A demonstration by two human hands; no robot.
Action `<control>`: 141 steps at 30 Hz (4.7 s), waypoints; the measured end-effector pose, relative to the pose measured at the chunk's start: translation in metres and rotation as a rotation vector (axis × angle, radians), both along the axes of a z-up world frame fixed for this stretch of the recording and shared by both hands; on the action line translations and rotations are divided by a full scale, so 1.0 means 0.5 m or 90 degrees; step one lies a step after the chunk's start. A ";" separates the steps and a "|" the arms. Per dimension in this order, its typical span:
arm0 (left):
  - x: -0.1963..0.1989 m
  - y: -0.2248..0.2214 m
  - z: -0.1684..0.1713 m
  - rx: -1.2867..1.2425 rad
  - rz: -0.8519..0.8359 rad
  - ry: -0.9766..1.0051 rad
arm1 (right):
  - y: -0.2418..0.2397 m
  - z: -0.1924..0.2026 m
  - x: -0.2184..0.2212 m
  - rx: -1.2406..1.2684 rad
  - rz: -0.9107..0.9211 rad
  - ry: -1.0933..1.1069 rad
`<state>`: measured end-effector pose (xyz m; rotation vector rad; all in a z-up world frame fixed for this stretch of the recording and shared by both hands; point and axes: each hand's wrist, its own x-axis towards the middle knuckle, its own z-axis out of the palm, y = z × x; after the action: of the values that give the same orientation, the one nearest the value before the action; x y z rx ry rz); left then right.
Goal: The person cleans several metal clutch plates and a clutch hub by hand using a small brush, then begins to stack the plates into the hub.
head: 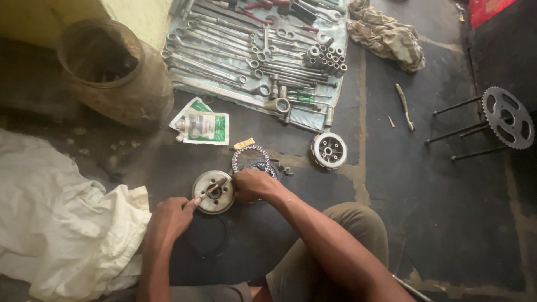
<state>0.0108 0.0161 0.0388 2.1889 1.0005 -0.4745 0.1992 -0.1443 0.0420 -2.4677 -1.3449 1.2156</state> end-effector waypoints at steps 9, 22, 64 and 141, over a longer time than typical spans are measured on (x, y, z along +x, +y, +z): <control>0.004 -0.001 0.016 -0.014 0.009 0.019 | -0.002 -0.023 0.002 0.034 0.020 -0.012; 0.003 0.000 0.018 -0.010 0.000 -0.005 | 0.000 -0.005 0.001 0.024 0.010 -0.006; -0.027 0.039 0.031 0.062 0.170 -0.369 | 0.041 0.048 -0.080 0.170 0.121 -0.087; -0.019 0.020 -0.007 -0.054 -0.016 -0.069 | 0.025 0.022 -0.003 0.023 -0.050 -0.015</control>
<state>0.0013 0.0263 0.0351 2.1302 0.8809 -0.3984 0.1980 -0.1319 0.0532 -2.4917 -1.2515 1.1394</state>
